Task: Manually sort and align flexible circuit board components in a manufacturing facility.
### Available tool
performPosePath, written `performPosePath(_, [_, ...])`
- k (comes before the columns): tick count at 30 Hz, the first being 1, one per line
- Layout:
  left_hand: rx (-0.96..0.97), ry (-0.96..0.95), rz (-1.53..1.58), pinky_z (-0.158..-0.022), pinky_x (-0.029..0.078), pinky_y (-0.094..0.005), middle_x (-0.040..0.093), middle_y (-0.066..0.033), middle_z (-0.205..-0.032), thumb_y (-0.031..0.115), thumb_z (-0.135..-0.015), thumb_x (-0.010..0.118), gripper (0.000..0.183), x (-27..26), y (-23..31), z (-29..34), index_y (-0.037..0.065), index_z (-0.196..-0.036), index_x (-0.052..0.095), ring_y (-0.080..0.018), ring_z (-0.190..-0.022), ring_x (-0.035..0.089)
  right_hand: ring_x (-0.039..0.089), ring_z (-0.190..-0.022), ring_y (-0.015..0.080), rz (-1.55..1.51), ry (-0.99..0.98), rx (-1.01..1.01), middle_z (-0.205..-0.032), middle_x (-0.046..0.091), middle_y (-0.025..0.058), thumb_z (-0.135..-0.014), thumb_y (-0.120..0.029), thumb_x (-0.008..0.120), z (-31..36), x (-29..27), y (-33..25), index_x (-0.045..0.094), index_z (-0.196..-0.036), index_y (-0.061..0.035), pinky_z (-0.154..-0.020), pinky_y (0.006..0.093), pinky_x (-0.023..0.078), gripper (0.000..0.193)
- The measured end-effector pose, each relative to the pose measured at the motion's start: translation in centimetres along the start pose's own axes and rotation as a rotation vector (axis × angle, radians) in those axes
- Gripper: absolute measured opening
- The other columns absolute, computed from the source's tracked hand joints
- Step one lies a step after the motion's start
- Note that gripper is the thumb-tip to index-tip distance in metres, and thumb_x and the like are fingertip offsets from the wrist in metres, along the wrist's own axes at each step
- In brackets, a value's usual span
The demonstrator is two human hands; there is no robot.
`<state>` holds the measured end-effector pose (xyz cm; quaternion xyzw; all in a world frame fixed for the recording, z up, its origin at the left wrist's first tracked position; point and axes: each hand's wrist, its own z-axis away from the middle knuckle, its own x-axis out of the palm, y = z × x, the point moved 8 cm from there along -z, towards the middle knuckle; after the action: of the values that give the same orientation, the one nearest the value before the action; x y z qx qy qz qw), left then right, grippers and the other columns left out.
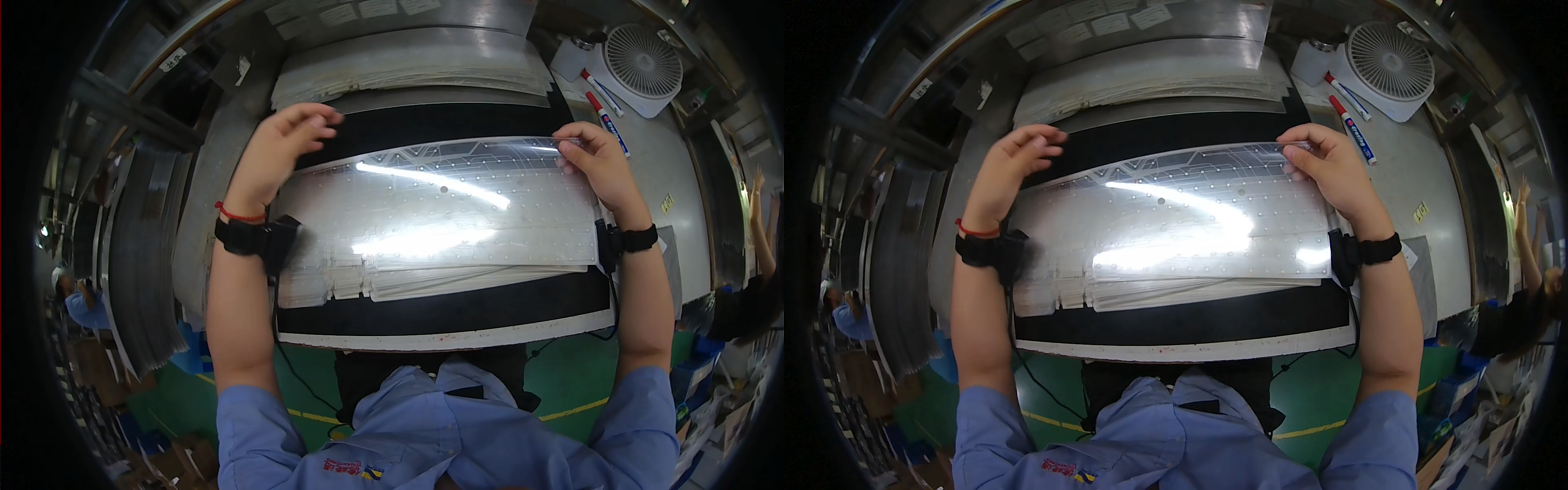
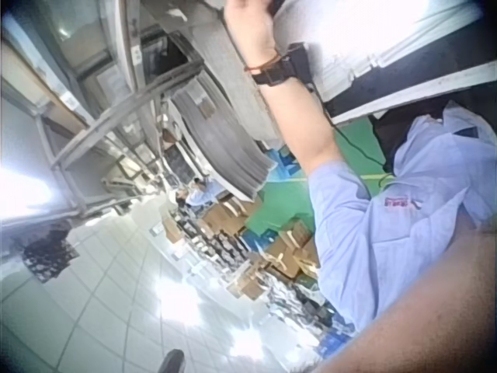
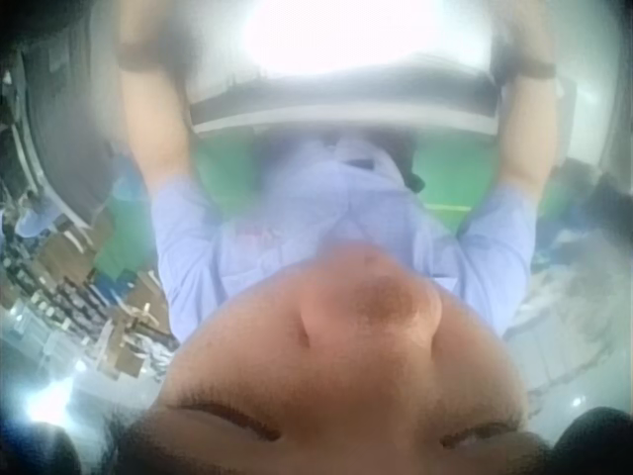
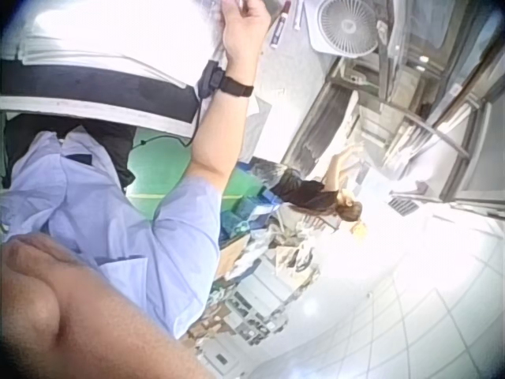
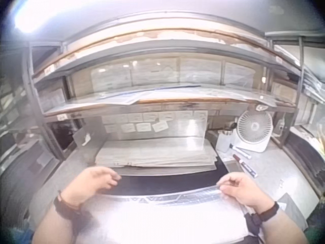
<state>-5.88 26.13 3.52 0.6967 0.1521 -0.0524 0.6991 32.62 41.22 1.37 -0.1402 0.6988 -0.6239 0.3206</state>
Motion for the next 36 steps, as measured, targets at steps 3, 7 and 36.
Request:
performPosePath(3, [0.122, -0.138, -0.279, -0.100, 0.047, -0.0326, 0.062, -0.0119, -0.126, 0.013, -0.094, 0.063, 0.039, 5.4, 2.2, 1.8, 0.003, -0.131, 0.058, -0.0200, -0.115, 0.060, 0.063, -0.080, 0.0083, -0.072, -0.006, -0.029, -0.095, 0.066, 0.0027, -0.094, -0.007, 0.064, -0.1, 0.4, -0.4, 0.065, -0.113, -0.0026, -0.070, 0.0204, 0.051, 0.019])
performPosePath(7, [0.174, -0.172, -0.431, -0.100, 0.047, -0.0339, 0.064, -0.0157, -0.119, 0.014, -0.081, 0.073, 0.052, 9.1, 2.5, 2.1, 0.001, -0.129, 0.059, -0.0225, -0.113, 0.061, 0.066, -0.083, 0.0097, -0.053, -0.061, -0.048, -0.099, 0.067, 0.0037, -0.094, -0.007, 0.064, 0.5, 1.4, -1.3, 0.065, -0.114, -0.0031, -0.071, 0.0209, 0.053, 0.020])
performPosePath(36, [0.037, -0.202, -0.314, -0.079, 0.050, -0.0240, 0.064, -0.0036, -0.091, 0.004, -0.081, 0.066, 0.026, 10.0, 0.8, 1.1, -0.001, -0.106, 0.060, -0.0097, -0.085, 0.061, 0.064, -0.088, 0.0084, -0.034, -0.080, -0.087, -0.105, 0.066, 0.0035, -0.092, -0.011, 0.068, 0.5, 1.7, -1.7, 0.067, -0.115, -0.0025, -0.075, 0.0233, 0.056, 0.024])
